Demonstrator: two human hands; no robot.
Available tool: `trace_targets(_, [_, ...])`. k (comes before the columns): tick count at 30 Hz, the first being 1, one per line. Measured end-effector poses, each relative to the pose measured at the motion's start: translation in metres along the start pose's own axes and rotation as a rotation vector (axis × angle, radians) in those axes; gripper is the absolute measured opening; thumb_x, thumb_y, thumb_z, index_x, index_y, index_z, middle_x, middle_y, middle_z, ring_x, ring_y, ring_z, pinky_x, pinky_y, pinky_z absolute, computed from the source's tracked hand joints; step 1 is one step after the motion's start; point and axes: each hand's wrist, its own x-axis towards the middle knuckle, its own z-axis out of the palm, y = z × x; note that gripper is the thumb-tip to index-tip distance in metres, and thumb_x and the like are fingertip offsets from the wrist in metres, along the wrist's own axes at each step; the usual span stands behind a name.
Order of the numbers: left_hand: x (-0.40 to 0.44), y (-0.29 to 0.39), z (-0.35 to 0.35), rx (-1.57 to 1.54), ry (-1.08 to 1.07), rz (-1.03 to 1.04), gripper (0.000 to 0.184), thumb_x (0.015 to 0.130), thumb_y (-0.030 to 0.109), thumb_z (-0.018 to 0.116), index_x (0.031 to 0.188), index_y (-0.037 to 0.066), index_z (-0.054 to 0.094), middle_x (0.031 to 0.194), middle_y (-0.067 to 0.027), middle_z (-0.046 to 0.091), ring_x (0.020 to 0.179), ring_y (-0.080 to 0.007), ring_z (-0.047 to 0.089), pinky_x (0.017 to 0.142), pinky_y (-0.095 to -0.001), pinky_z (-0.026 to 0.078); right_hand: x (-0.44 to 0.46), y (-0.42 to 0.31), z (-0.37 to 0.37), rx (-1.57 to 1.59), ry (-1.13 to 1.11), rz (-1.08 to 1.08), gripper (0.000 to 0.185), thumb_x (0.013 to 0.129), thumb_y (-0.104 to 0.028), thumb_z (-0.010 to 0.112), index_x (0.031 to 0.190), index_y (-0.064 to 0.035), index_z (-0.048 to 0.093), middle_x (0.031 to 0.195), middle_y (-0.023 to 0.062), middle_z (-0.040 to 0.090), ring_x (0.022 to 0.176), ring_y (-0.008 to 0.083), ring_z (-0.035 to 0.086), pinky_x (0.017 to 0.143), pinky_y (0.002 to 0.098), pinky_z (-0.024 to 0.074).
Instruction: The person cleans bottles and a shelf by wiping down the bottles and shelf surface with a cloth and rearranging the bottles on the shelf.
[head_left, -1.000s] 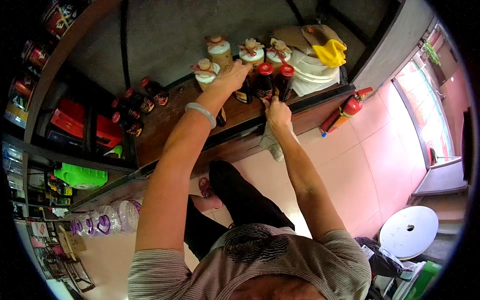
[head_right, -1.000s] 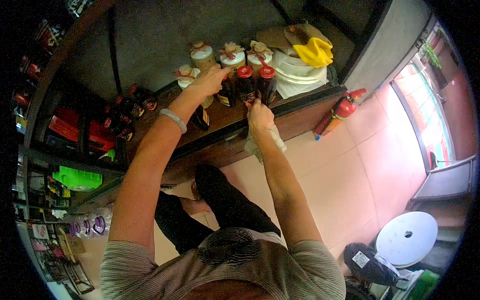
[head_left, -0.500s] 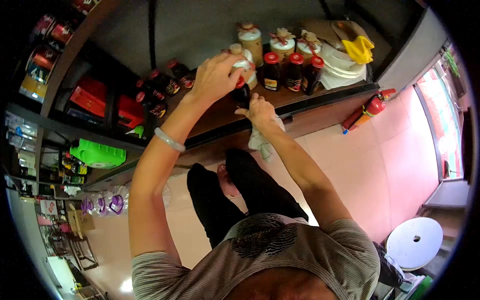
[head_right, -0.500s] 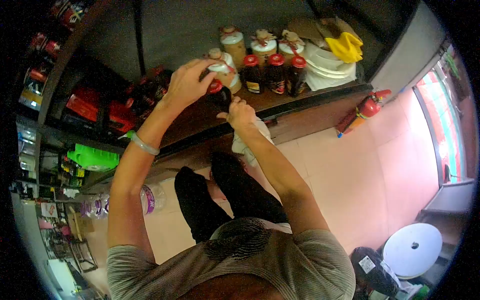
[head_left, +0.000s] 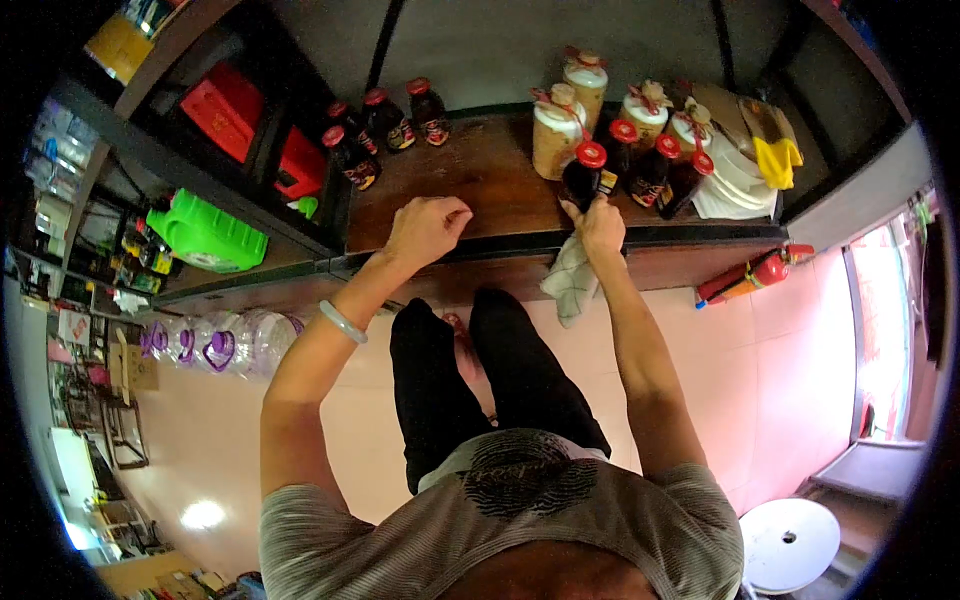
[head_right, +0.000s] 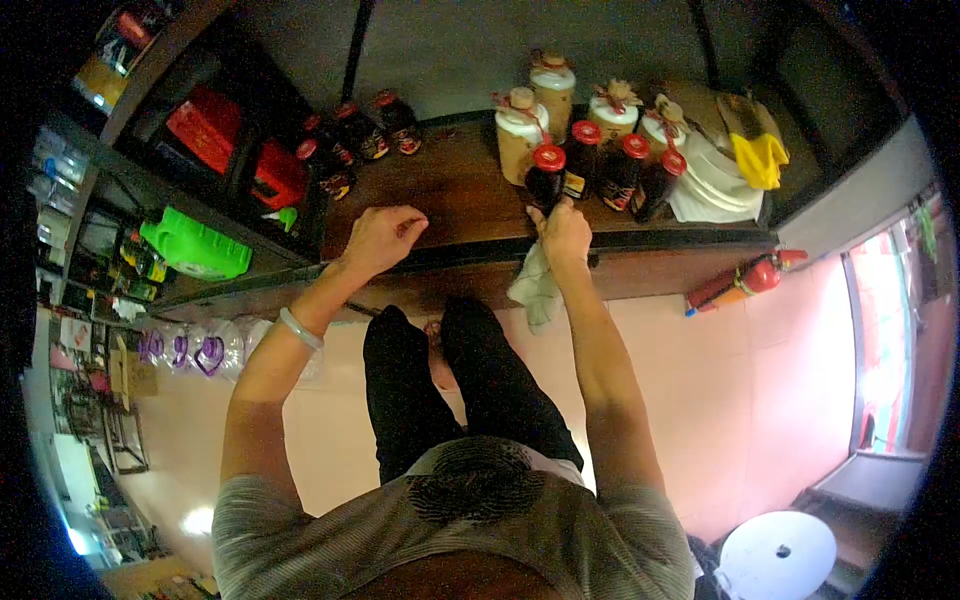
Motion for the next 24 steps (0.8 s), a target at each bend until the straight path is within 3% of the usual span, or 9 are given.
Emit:
trace_targets(6, [-0.006, -0.008, 0.001, 0.023, -0.030, -0.067, 0.019, 0.080, 0.024, 0.060, 0.088, 0.008, 0.065, 0.081, -0.0102, 0.066, 0.071, -0.0272, 0.064, 0.064, -0.0376, 0.050, 0.010, 0.006, 0.007, 0.033, 0.033, -0.002, 0.071, 0.071, -0.057, 0.062, 0.097, 0.0079, 0.048, 0.080, 0.0249, 0.062, 0.078, 0.0378, 0.062, 0.065, 0.0427, 0.0511])
trace_targets(8, [-0.008, -0.010, 0.001, 0.017, -0.053, -0.093, 0.019, 0.080, 0.024, 0.060, 0.090, 0.008, 0.065, 0.080, -0.0100, 0.066, 0.071, -0.0278, 0.064, 0.065, -0.0380, 0.050, -0.004, 0.003, -0.003, 0.091, 0.027, -0.048, 0.084, 0.065, -0.060, 0.066, 0.108, 0.0096, 0.044, 0.086, 0.0251, 0.061, 0.085, 0.0383, 0.060, 0.073, 0.0425, 0.0486])
trace_targets(10, [-0.010, -0.014, 0.004, 0.014, -0.077, -0.117, 0.020, 0.079, 0.024, 0.060, 0.091, 0.009, 0.065, 0.080, -0.0098, 0.066, 0.071, -0.0285, 0.064, 0.065, -0.0384, 0.051, -0.018, 0.016, -0.004, 0.067, 0.037, -0.179, 0.073, 0.064, -0.048, 0.073, 0.105, 0.0083, 0.049, 0.092, 0.0251, 0.060, 0.091, 0.0360, 0.059, 0.077, 0.0405, 0.0475])
trace_targets(13, [-0.004, -0.032, 0.017, 0.010, -0.034, -0.134, 0.022, 0.079, 0.024, 0.061, 0.093, 0.007, 0.065, 0.080, -0.0119, 0.066, 0.071, -0.0287, 0.064, 0.066, -0.0380, 0.051, -0.039, 0.039, -0.025, 0.183, -0.264, -0.273, 0.056, 0.062, -0.032, 0.078, 0.099, 0.0038, 0.055, 0.099, 0.0224, 0.059, 0.096, 0.0333, 0.057, 0.081, 0.0371, 0.0462])
trace_targets(15, [0.013, -0.047, 0.022, -0.031, 0.065, -0.234, 0.028, 0.078, 0.026, 0.063, 0.096, 0.004, 0.063, 0.080, -0.0127, 0.066, 0.070, -0.0277, 0.064, 0.066, -0.0376, 0.051, -0.058, 0.054, -0.049, 0.326, -0.283, -0.251, 0.041, 0.063, -0.018, 0.077, 0.096, -0.0002, 0.059, 0.099, 0.0175, 0.059, 0.097, 0.0289, 0.056, 0.082, 0.0336, 0.0450])
trace_targets(18, [0.063, -0.087, 0.035, -0.238, 0.239, -0.407, 0.045, 0.075, 0.029, 0.068, 0.103, -0.004, 0.058, 0.082, -0.0153, 0.065, 0.078, -0.0268, 0.063, 0.069, -0.0375, 0.050, -0.094, 0.077, -0.118, 0.744, -0.072, -0.123, 0.034, 0.066, -0.004, 0.071, 0.097, -0.0023, 0.059, 0.096, 0.0073, 0.058, 0.095, 0.0191, 0.053, 0.084, 0.0316, 0.0420])
trace_targets(19, [0.077, -0.088, 0.031, -0.236, 0.300, -0.458, 0.048, 0.073, 0.028, 0.070, 0.104, -0.006, 0.055, 0.085, -0.0173, 0.064, 0.082, -0.0286, 0.062, 0.072, -0.0373, 0.049, -0.102, 0.108, -0.135, 0.840, 0.118, -0.249, 0.034, 0.066, -0.004, 0.070, 0.098, 0.0000, 0.058, 0.099, 0.0074, 0.056, 0.095, 0.0198, 0.052, 0.084, 0.0313, 0.0423])
trace_targets(22, [0.112, -0.098, 0.036, -0.076, 0.510, -0.434, 0.067, 0.065, 0.024, 0.076, 0.112, -0.011, 0.044, 0.097, -0.0231, 0.057, 0.092, -0.0331, 0.057, 0.077, -0.0381, 0.047, -0.150, 0.162, -0.207, 1.468, 0.527, -0.059, 0.045, 0.078, -0.025, 0.059, 0.113, 0.0015, 0.047, 0.109, 0.0155, 0.051, 0.105, 0.0252, 0.050, 0.089, 0.0423, 0.0440])
trace_targets(24, [0.141, -0.118, 0.046, -0.167, 0.584, -0.386, 0.079, 0.061, 0.023, 0.080, 0.116, -0.013, 0.037, 0.106, -0.0260, 0.051, 0.098, -0.0357, 0.053, 0.081, -0.0395, 0.045, -0.175, 0.197, -0.201, 1.512, 0.983, 0.170, 0.045, 0.076, -0.024, 0.061, 0.111, 0.0007, 0.049, 0.107, 0.0171, 0.051, 0.101, 0.0239, 0.052, 0.084, 0.0388, 0.0470])
